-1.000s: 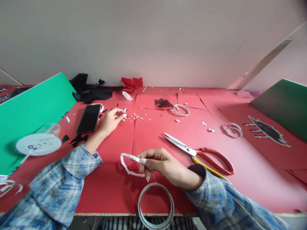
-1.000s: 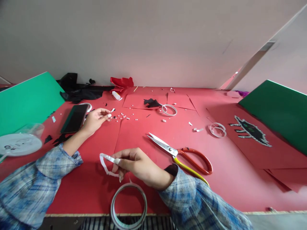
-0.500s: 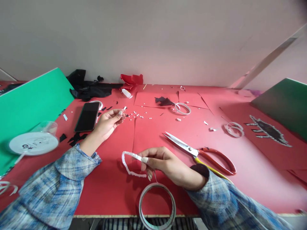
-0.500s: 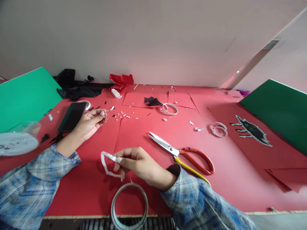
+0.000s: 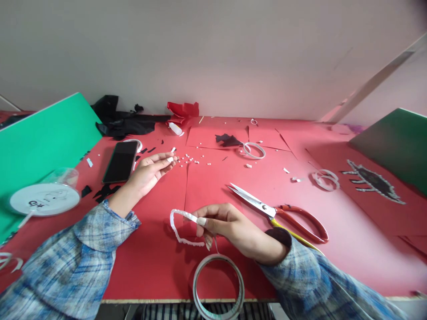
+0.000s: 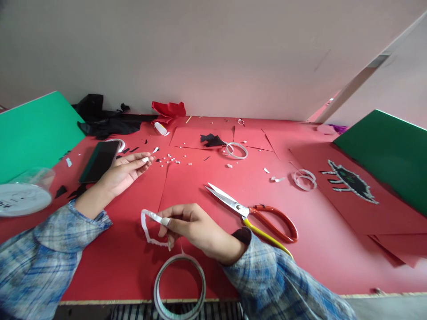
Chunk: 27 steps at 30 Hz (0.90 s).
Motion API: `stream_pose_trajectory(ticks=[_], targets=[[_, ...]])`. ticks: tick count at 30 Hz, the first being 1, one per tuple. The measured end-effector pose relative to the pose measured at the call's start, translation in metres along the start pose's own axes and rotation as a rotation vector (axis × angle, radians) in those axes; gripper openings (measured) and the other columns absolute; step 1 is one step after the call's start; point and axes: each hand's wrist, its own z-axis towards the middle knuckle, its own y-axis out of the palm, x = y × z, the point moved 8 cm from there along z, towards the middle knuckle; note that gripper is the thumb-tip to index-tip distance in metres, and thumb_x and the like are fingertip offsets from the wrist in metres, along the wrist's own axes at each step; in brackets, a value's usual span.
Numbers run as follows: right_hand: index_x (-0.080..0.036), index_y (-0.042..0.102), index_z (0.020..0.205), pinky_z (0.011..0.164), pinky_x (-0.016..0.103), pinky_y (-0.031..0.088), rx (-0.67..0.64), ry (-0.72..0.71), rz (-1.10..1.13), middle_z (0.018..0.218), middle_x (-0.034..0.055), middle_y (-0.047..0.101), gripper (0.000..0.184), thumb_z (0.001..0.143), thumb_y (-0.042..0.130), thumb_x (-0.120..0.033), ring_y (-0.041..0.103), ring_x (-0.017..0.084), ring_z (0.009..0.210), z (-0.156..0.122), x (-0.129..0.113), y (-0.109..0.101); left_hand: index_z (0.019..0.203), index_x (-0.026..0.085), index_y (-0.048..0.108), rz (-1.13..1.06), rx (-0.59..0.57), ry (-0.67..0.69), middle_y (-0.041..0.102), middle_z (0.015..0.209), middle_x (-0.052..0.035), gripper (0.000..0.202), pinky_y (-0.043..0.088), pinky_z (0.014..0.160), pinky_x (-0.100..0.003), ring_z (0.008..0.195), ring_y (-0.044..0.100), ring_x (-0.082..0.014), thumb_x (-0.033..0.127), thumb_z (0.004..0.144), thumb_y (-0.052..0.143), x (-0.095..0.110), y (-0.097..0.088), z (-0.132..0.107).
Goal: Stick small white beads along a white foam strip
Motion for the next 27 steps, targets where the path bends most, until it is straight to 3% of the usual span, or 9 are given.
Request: stream_pose_trajectory(ticks=[3, 6, 10, 14, 16, 20, 27], targets=[[-0.011, 0.065, 0.087, 0.059, 0.024, 0.045, 0.002, 0.005, 0.004, 0.07, 0.0004, 0.062, 0.021, 0.08, 0.065, -0.032, 0.054, 0.007, 0.054, 0.0, 0.0, 0.0, 0.09, 0.017, 0.071, 0.058, 0.005, 0.025, 0.072, 0.095, -0.0058, 0.029, 0.052, 0.083, -0.027, 0.088, 0.066, -0.0145, 0.017, 0.063, 0.08, 0.004, 0.001, -0.001], [-0.011, 0.065, 0.086, 0.059, 0.024, 0.045, 0.012, 0.0, 0.0, 0.069, 0.0, 0.061, 0.021, 0.08, 0.065, -0.031, 0.055, 0.007, 0.054, 0.001, 0.0, -0.001, 0.086, 0.015, 0.071, 0.172, 0.018, 0.139, 0.073, 0.089, -0.0058, 0.032, 0.054, 0.08, -0.029, 0.083, 0.067, -0.0162, 0.025, 0.058, 0.084, 0.017, 0.006, -0.007], [-0.011, 0.065, 0.083, 0.058, 0.024, 0.045, 0.027, -0.023, 0.003, 0.067, -0.0006, 0.06, 0.02, 0.08, 0.064, -0.031, 0.054, 0.007, 0.054, 0.001, 0.0, -0.003, 0.092, 0.016, 0.069, 0.542, -0.05, 0.399, 0.074, 0.082, -0.0046, 0.033, 0.057, 0.077, -0.03, 0.077, 0.07, -0.0179, 0.032, 0.066, 0.08, 0.048, 0.028, -0.032], [-0.012, 0.064, 0.082, 0.057, 0.023, 0.045, 0.076, -0.055, 0.014, 0.066, -0.0012, 0.059, 0.018, 0.081, 0.063, -0.03, 0.055, 0.007, 0.054, 0.001, -0.003, -0.008, 0.114, 0.024, 0.062, 0.893, -0.226, 0.765, 0.075, 0.081, 0.0014, 0.035, 0.057, 0.078, -0.026, 0.073, 0.071, -0.0137, 0.024, 0.079, 0.069, 0.071, 0.065, -0.076], [-0.012, 0.064, 0.085, 0.056, 0.023, 0.045, 0.102, -0.061, -0.005, 0.067, -0.0011, 0.059, 0.018, 0.081, 0.062, -0.03, 0.054, 0.007, 0.054, 0.0, -0.005, -0.01, 0.121, 0.027, 0.056, 0.968, -0.319, 0.889, 0.075, 0.083, 0.0034, 0.04, 0.057, 0.079, -0.023, 0.075, 0.071, -0.012, 0.018, 0.082, 0.066, 0.073, 0.079, -0.094], [-0.012, 0.065, 0.089, 0.055, 0.023, 0.044, 0.147, -0.079, -0.031, 0.066, -0.0011, 0.059, 0.02, 0.081, 0.063, -0.03, 0.052, 0.007, 0.053, -0.001, -0.01, -0.014, 0.13, 0.026, 0.048, 1.012, -0.449, 1.001, 0.075, 0.085, 0.0039, 0.047, 0.056, 0.077, -0.022, 0.077, 0.07, -0.0107, 0.016, 0.086, 0.061, 0.066, 0.095, -0.111], [-0.012, 0.066, 0.086, 0.054, 0.023, 0.043, 0.149, -0.103, -0.092, 0.063, -0.0014, 0.057, 0.02, 0.083, 0.061, -0.031, 0.051, 0.007, 0.052, -0.003, -0.014, -0.013, 0.14, 0.016, 0.035, 1.147, -0.484, 1.159, 0.074, 0.09, 0.0, 0.064, 0.055, 0.082, -0.026, 0.086, 0.068, -0.0137, 0.011, 0.083, 0.063, 0.057, 0.098, -0.122]])
